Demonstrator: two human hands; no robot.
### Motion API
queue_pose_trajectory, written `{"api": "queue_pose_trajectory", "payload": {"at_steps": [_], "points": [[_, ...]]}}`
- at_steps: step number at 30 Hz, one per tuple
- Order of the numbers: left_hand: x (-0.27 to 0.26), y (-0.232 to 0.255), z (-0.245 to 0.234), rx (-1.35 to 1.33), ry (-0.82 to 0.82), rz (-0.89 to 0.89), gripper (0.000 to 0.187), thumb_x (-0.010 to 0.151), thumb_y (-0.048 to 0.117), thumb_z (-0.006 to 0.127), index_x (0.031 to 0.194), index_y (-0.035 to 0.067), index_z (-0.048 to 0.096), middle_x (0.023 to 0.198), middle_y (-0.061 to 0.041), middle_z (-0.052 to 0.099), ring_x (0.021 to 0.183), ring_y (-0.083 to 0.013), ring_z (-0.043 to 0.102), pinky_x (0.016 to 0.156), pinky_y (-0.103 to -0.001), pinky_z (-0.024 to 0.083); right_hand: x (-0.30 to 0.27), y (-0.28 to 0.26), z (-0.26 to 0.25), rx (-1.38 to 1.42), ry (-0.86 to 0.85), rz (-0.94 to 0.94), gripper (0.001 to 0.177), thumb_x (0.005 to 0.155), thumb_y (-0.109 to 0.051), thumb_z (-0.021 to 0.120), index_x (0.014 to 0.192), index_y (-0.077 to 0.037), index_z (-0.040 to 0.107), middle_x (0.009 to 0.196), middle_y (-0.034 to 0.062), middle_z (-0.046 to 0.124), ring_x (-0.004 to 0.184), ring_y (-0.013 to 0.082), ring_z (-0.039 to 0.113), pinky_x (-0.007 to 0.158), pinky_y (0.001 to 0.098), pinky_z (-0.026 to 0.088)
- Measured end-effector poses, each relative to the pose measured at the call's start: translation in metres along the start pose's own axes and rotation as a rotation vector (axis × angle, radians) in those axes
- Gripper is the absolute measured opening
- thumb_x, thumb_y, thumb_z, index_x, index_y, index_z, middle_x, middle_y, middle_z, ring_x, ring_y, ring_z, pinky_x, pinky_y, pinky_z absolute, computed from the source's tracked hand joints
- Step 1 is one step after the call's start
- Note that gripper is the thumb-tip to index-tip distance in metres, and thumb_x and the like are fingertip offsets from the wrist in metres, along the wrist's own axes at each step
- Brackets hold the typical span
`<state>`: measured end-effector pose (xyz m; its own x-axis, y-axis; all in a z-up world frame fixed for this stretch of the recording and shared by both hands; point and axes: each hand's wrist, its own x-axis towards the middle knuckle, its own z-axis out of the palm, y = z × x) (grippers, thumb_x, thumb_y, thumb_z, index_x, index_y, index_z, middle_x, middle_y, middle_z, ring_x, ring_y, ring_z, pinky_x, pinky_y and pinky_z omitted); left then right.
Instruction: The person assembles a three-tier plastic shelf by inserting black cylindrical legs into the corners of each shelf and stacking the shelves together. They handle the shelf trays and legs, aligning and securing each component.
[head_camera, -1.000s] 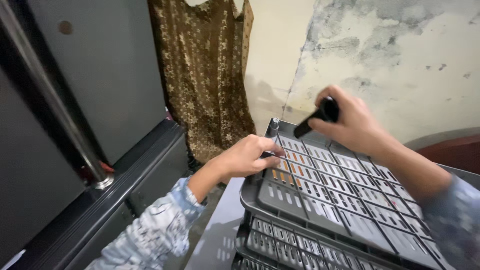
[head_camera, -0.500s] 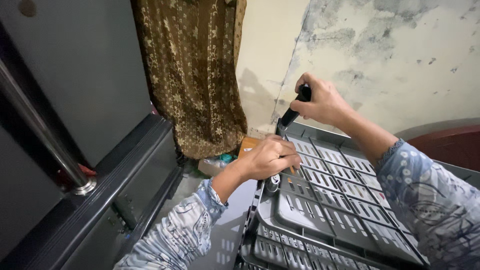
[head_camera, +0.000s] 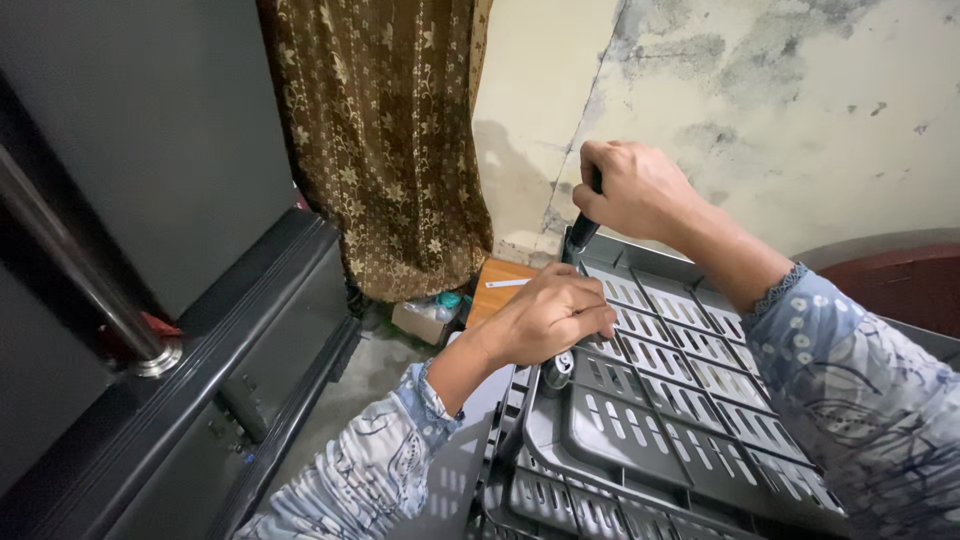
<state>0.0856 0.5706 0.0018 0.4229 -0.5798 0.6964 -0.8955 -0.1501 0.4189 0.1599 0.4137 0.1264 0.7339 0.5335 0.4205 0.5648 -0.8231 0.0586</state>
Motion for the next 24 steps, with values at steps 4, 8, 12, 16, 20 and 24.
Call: {"api": "queue_pose_trajectory", "payload": {"at_steps": [4,8,12,16,20,24], "points": [[0.0,0.002,-0.002,-0.018,-0.017,-0.005,0.034,0.102,0.026,0.052,0.082,0.01,0.074,0.084,-0.005,0.066,0.088,-0.0241,0.064,0.099,-0.042,0.04,0.003,0.006,0.002,0.022,-0.034,0.062,0.024,0.083,-0.026,0.066,0.087,-0.002,0.064,0.083,0.02,0.068,0.084,0.0398,0.066,0.077,0.0487,0.052],[0.0,0.004,-0.005,0.026,-0.037,0.008,0.034,0.102,0.027,0.051,0.085,0.009,0.073,0.085,-0.006,0.065,0.09,-0.0252,0.064,0.097,-0.04,0.042,0.003,0.008,0.007,0.028,0.0,0.037,0.023,0.085,-0.025,0.065,0.087,-0.003,0.064,0.082,0.0202,0.067,0.084,0.0403,0.066,0.077,0.0493,0.051],[0.001,0.009,-0.006,-0.009,-0.012,0.011,0.034,0.102,0.025,0.051,0.083,0.008,0.073,0.084,-0.006,0.064,0.09,-0.0248,0.064,0.101,-0.043,0.04,0.008,0.005,0.012,0.046,0.002,0.042,0.027,0.09,-0.029,0.065,0.084,-0.002,0.064,0.076,0.0205,0.067,0.077,0.0417,0.065,0.073,0.0501,0.051],[0.0,0.009,-0.006,-0.053,-0.008,-0.034,0.034,0.1,0.025,0.053,0.079,0.007,0.072,0.082,-0.007,0.064,0.088,-0.0247,0.064,0.101,-0.042,0.041,0.008,0.003,0.02,0.09,0.075,0.07,0.029,0.095,-0.031,0.063,0.086,-0.004,0.065,0.072,0.0218,0.064,0.07,0.0438,0.062,0.065,0.0513,0.049],[0.0,0.01,-0.008,-0.084,0.0,-0.057,0.033,0.1,0.026,0.054,0.08,0.005,0.071,0.082,-0.007,0.063,0.088,-0.025,0.063,0.101,-0.042,0.04,0.005,0.003,0.018,0.087,0.103,0.033,0.03,0.097,-0.029,0.062,0.085,-0.002,0.063,0.075,0.0214,0.063,0.071,0.0438,0.061,0.065,0.0518,0.047],[-0.001,0.011,-0.009,-0.085,0.013,-0.036,0.032,0.1,0.025,0.053,0.083,0.006,0.071,0.084,-0.007,0.063,0.089,-0.0256,0.063,0.104,-0.045,0.038,0.006,0.001,0.019,0.09,0.08,0.077,0.03,0.098,-0.03,0.062,0.085,-0.002,0.063,0.073,0.0221,0.063,0.071,0.0439,0.061,0.065,0.0522,0.047]]}}
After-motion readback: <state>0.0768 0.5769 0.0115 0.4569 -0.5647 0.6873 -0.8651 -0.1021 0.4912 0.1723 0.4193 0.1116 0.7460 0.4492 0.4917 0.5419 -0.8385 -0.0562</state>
